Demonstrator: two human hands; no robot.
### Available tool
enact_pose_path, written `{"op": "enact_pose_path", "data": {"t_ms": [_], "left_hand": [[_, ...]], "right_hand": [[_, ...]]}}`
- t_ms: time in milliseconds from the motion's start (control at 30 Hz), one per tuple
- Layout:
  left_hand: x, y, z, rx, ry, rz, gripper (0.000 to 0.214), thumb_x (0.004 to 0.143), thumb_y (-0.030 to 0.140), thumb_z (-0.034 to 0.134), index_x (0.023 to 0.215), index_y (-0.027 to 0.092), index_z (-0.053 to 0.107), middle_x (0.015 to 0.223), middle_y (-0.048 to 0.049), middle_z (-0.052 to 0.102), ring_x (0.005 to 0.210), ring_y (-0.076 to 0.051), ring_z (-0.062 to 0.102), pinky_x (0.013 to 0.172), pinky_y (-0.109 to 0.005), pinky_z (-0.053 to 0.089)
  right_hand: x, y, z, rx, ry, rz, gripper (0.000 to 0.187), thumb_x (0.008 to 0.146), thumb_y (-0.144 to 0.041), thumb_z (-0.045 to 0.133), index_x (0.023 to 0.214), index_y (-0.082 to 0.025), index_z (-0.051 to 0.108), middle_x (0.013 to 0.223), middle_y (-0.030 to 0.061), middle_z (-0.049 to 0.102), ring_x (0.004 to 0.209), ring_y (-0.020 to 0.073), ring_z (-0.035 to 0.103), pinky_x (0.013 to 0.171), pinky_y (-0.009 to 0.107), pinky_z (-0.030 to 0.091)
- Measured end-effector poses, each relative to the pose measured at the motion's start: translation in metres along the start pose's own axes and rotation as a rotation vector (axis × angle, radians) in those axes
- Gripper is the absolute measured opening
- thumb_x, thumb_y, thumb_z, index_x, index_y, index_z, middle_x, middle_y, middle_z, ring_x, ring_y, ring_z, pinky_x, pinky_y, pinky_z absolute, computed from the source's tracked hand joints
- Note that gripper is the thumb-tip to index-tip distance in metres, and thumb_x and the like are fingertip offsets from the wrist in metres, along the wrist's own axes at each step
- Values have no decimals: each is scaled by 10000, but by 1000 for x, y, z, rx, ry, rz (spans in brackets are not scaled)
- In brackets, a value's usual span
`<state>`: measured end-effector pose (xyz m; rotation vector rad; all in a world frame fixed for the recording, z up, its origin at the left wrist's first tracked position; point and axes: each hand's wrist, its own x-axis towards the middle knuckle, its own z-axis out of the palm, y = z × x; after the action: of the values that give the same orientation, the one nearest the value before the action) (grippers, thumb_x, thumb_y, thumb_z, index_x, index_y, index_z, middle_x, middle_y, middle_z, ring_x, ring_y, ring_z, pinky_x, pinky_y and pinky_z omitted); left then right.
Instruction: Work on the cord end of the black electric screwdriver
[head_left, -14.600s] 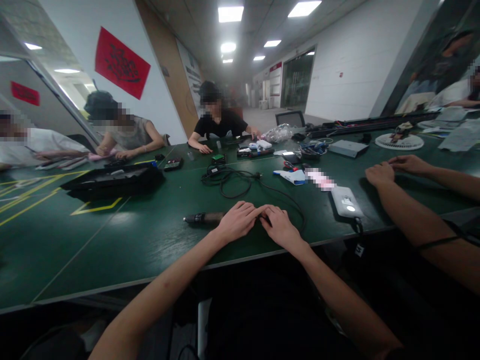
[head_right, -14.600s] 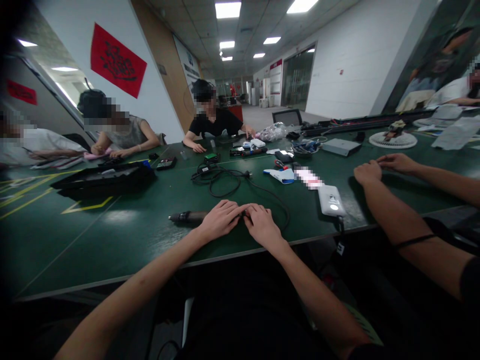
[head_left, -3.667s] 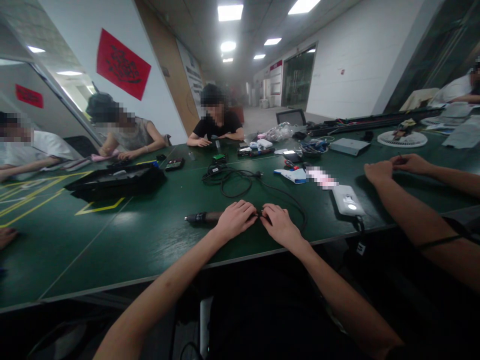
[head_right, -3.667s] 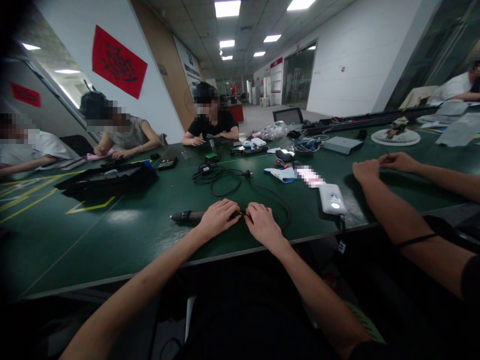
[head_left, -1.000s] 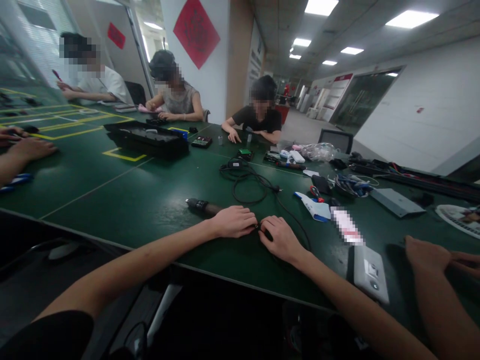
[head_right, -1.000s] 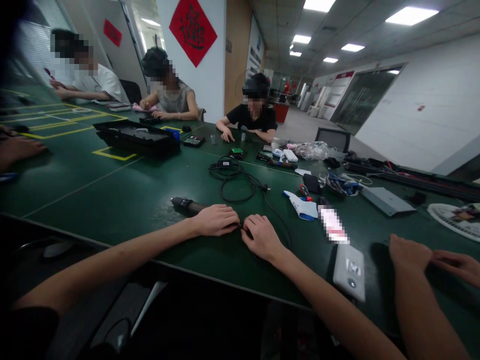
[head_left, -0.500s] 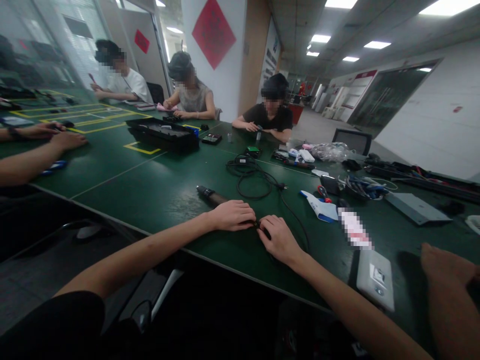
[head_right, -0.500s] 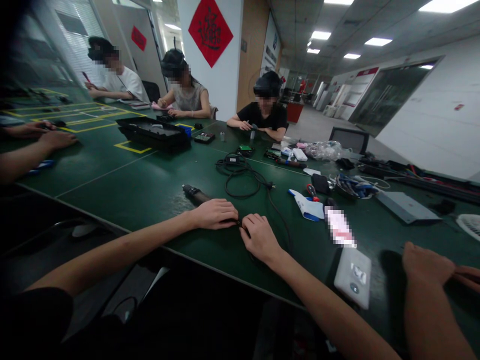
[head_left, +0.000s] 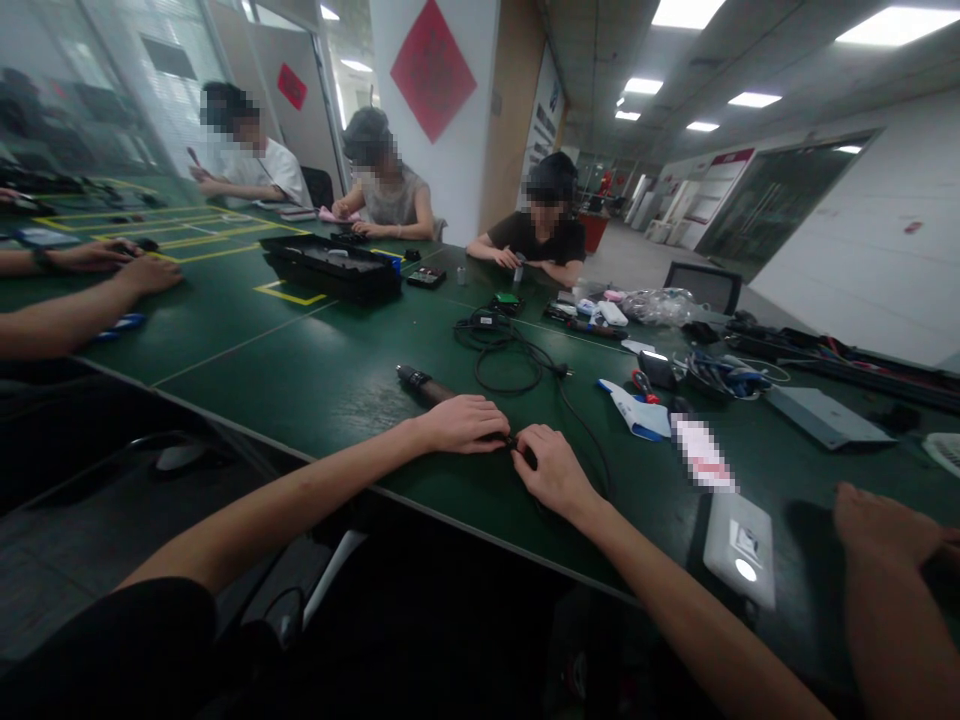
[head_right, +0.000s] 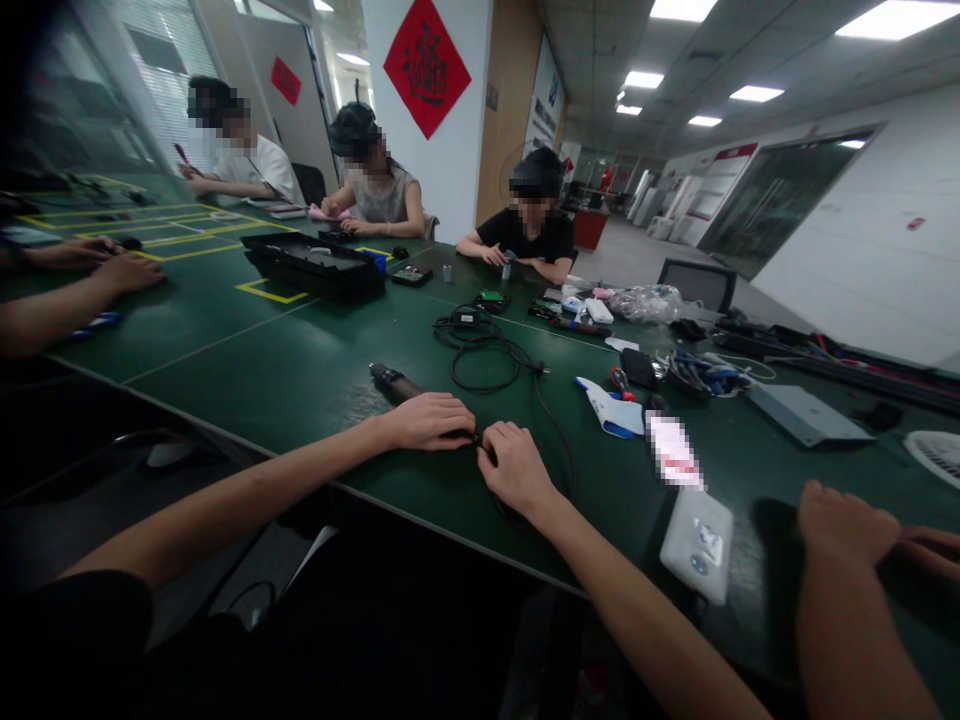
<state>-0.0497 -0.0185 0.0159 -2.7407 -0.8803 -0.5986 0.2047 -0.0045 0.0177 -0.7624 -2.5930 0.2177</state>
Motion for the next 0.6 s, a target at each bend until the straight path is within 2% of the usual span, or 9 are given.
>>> {"op": "enact_pose_path", "data": {"t_ms": [300,467,600], "left_hand": [[0,5,3,74,-20,-18,239,1070,383,530,1154,215,677,1159,-79,734,1039,-197,677,890,-326,496],[-1,4,2,33,-17,-6,257,1058,366,534,1215,209,663,1202,-87,726,1132,-202,664,944,-331,504],[0,4,2,67,10,27,205,1057,346,545,1138,222,687,1206,-79,721,1161,-204,658,930,-325,508]], "right_hand": [[1,-2,-1,22,8,36,151,980,-218,632,843,-214,569,949,49,651,928,214,582,820,337,414],[2,-2,-3,21,3,32,123,975,-219,634,862,-211,587,945,51,651,915,212,582,806,331,414],[2,-3,-5,21,-1,35,129,974,-221,634,855,-209,586,945,52,653,911,211,583,804,333,411]]}}
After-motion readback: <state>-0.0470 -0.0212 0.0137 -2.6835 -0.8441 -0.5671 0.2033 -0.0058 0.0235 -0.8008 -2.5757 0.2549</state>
